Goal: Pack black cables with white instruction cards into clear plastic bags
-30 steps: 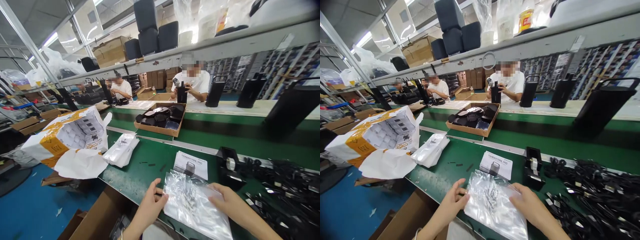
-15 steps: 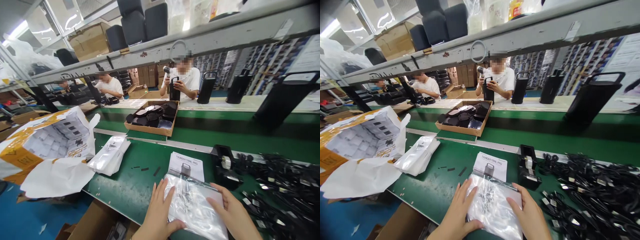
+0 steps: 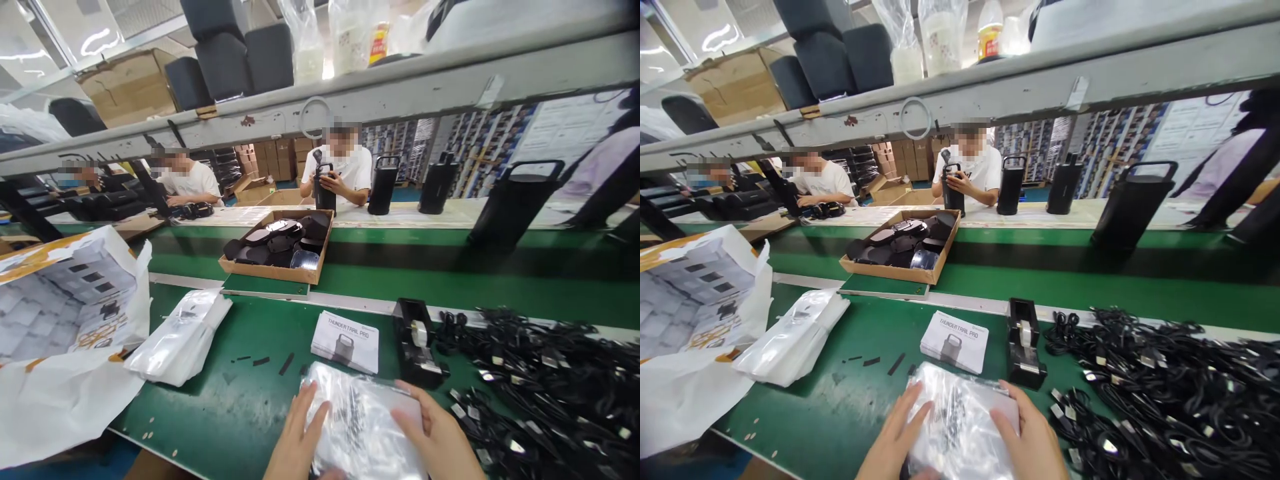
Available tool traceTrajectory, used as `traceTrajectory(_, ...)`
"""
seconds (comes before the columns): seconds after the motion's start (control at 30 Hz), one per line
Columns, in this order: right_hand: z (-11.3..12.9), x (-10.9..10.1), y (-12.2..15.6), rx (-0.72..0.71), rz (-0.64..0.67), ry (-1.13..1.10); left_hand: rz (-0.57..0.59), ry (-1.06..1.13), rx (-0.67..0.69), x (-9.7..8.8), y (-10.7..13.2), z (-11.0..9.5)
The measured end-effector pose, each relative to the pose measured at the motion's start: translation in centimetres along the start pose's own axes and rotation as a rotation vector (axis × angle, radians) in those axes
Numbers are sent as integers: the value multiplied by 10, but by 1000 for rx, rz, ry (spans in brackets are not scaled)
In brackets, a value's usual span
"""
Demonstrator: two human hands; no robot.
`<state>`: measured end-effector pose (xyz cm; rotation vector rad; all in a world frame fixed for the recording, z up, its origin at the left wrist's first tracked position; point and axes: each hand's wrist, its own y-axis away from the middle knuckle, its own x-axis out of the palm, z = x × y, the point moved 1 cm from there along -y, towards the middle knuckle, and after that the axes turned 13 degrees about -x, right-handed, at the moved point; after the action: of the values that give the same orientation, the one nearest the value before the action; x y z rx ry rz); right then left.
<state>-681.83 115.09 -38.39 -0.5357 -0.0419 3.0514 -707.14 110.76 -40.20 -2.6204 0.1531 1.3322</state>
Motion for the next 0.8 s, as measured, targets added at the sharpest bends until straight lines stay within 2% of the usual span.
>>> traceTrajectory(0.1, -9, -6, 3, -3, 9, 0, -61, 47, -35, 8, 10, -6)
traceTrajectory(0.27, -18, -19, 5, 0, 95, 90, -155, 137, -264, 5, 8, -26)
traceTrajectory(0.33, -14, -26, 7, -106, 106, 206, -176, 139, -374, 5, 3, -30)
traceTrajectory(0.4, -8, -31, 10, -270, 58, 380, -188, 122, -431, 6, -2, -32)
traceTrajectory(0.47, -3, -32, 14, -394, -21, 548, -203, 111, -401, 7, -5, -33)
traceTrajectory(0.53, 0, -28, 19, -449, -83, 641, -219, 115, -326, 7, -5, -32)
traceTrajectory(0.63, 1, -21, 22, -434, -136, 668, -206, 149, -275, -1, -2, -33)
traceTrajectory(0.8, 11, -16, 22, -384, -159, 627, -74, 181, -301, -15, 0, -40)
